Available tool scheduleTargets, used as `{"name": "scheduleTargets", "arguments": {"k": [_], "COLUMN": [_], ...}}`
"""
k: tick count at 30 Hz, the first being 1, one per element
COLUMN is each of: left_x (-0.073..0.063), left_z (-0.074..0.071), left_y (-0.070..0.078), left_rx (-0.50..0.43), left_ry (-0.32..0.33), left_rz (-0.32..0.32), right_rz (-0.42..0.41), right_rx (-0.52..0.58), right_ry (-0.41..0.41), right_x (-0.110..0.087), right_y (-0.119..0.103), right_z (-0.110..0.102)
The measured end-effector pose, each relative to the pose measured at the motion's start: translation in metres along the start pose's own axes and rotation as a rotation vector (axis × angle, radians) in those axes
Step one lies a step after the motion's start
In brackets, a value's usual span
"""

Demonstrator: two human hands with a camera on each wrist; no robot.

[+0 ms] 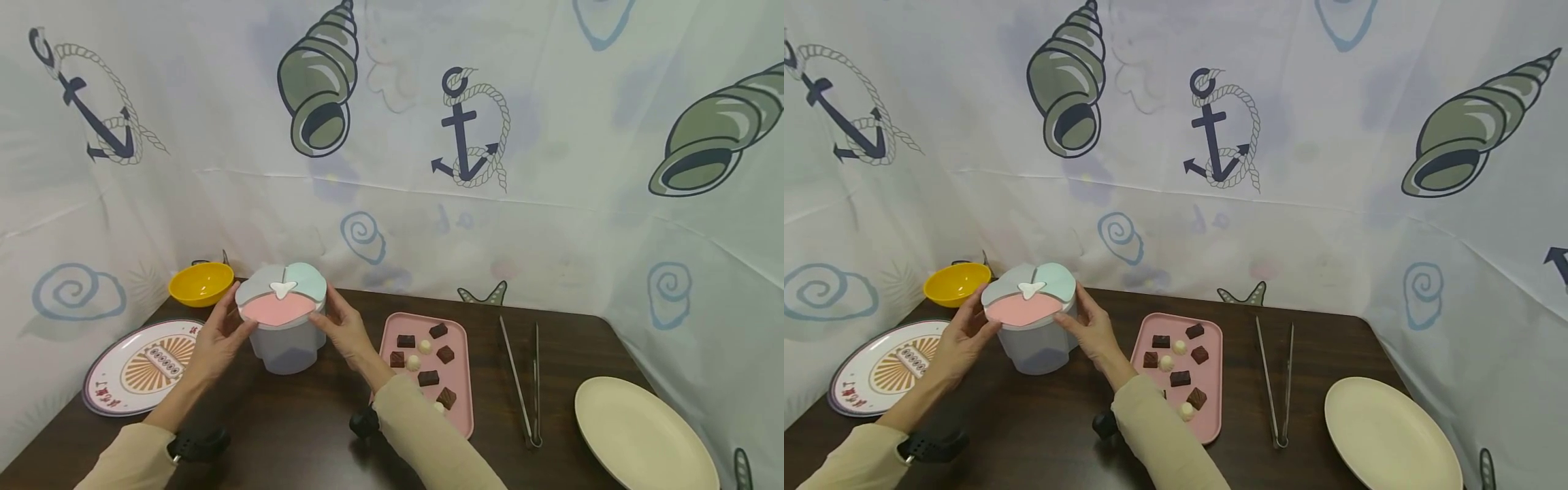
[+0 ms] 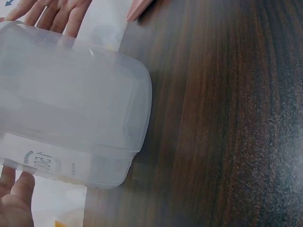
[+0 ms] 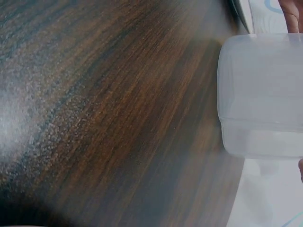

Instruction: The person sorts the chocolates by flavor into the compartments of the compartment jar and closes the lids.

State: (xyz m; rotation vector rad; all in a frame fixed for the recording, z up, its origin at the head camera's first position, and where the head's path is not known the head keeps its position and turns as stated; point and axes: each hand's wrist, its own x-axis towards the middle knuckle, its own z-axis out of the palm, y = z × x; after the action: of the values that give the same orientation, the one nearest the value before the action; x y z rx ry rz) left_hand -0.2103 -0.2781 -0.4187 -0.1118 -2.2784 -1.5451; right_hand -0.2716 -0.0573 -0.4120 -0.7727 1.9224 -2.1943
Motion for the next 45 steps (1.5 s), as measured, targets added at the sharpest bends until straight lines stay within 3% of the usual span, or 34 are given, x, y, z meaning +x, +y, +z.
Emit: {"name": "scheduleTargets", "arguments": {"k": [6, 11, 21, 25, 28, 33, 39, 45], "left_x": [0.002, 0.006, 0.019, 0.024, 0.027, 0.030, 0.030, 0.029], "left_z": [0.004, 0.011, 0.021, 0.022, 0.021, 0.022, 0.023, 0.020], "left_y": [0.004, 0.013, 0.026, 0.030, 0.031, 0.034, 0.035, 0.033], "left_rx": [0.002, 0.017, -0.127, -0.148, -0.138, -0.129, -0.129, -0.093], "left_ry": [0.044, 0.135, 0.331, 0.385, 0.397, 0.401, 0.394, 0.394], "left_rz": [-0.039, -0.081, -0.226, -0.316, -0.363, -0.383, -0.366, -0.400], "right_rz": [0.003, 0.004, 0.012, 0.015, 0.016, 0.013, 0.005, 0.003], "right_rx": [0.022, 0.036, 0.031, 0.044, 0.052, 0.041, 0.025, -0.002], "right_ry": [-0.004, -0.010, -0.012, -0.013, -0.009, 0.000, 0.012, 0.059], "right_x": [-0.004, -0.007, -0.007, -0.004, 0.000, 0.003, 0.001, -0.005], "right_y": [-0.011, -0.024, -0.026, -0.020, -0.010, 0.001, -0.001, -0.009], "right_z": [0.000, 0.000, -0.001, -0.002, -0.004, -0.007, -0.008, -0.014]}}
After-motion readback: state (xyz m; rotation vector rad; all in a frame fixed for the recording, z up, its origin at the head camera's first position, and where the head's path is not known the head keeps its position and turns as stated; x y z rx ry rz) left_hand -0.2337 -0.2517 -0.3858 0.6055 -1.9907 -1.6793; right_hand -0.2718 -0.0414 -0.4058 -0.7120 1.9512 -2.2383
